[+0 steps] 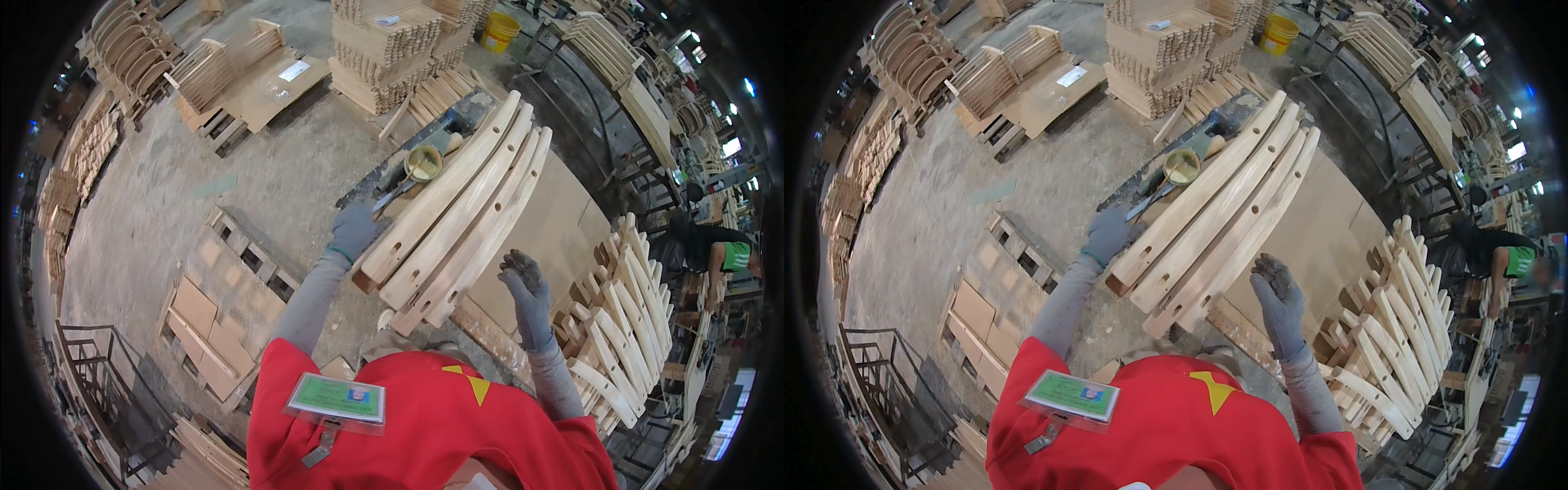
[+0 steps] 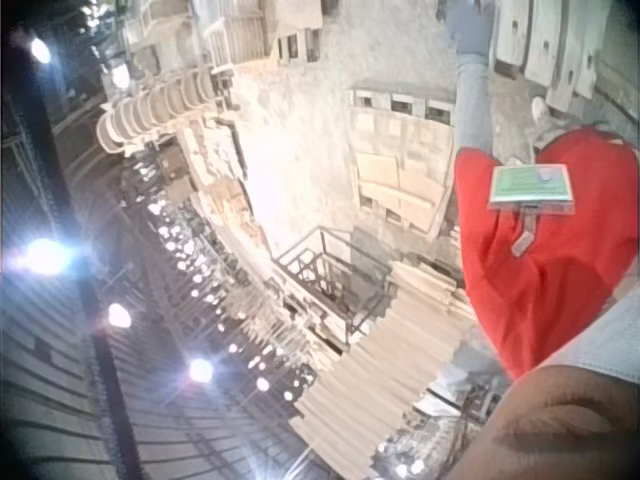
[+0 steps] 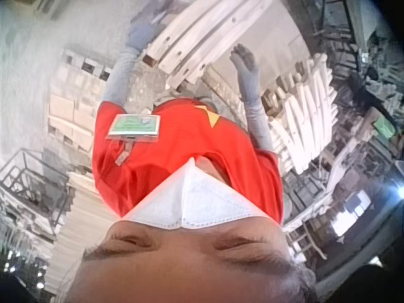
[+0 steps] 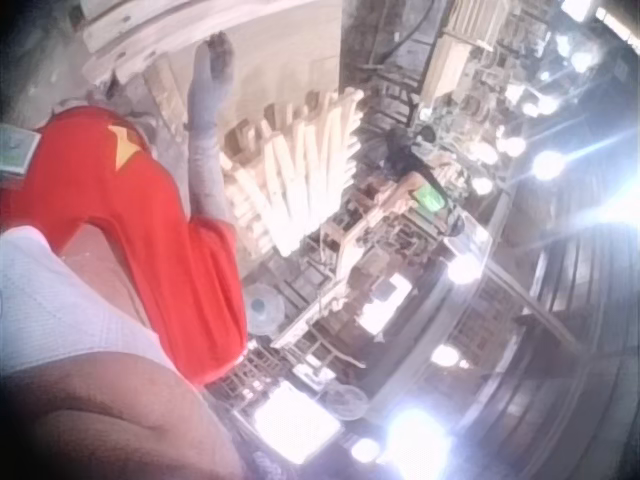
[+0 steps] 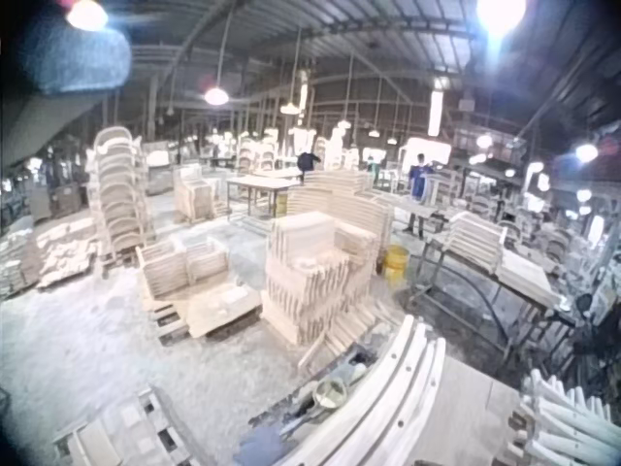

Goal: The person arranges curved wooden chair parts on a workbench, then uses a brush to apply glue from a small container into the holes of the parts. They repeatedly pick up, align, and glue the parts in a batch.

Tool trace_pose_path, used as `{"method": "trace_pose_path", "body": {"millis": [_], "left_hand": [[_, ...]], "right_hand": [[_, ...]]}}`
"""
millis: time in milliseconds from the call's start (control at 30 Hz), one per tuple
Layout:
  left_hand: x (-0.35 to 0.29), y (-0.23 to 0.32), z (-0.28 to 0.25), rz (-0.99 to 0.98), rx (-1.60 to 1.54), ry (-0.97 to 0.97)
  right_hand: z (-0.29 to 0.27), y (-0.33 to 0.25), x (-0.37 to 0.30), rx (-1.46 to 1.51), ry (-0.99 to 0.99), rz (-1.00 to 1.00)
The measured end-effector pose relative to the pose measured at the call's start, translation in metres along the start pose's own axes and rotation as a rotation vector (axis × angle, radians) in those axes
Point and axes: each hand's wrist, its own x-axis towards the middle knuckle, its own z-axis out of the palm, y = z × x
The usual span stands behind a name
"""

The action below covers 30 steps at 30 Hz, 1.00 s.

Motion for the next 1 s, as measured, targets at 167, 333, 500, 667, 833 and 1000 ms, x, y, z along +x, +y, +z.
{"method": "trace_pose_path", "body": {"millis": [167,333,500,667,833,1000], "left_hand": [[0.032,-0.034,0.020,0.090,0.062,-0.061],[0.023,0.033,-0.064,0.122,-0.286,-0.350],[0.000,0.139,-0.128,0.270,-0.614,-0.949],[0.136,0.130,-0.076,0.298,-0.833,-0.539],[0.242,0.114,-0.002,0.638,0.262,-0.152],[0.270,0.098,0.017,0.493,-0.102,-0.645]], "right_hand": [[0.015,-0.019,0.019,-0.320,-0.101,-0.281],[0.025,-0.019,0.029,-0.808,-0.144,-0.668],[0.055,-0.048,0.053,-0.944,-0.107,-0.803],[0.034,-0.035,0.052,-0.719,0.116,-0.753],[0.011,-0.036,0.011,-0.641,0.141,-0.620],[-0.043,-0.016,-0.033,-0.708,0.316,-0.508]]}}
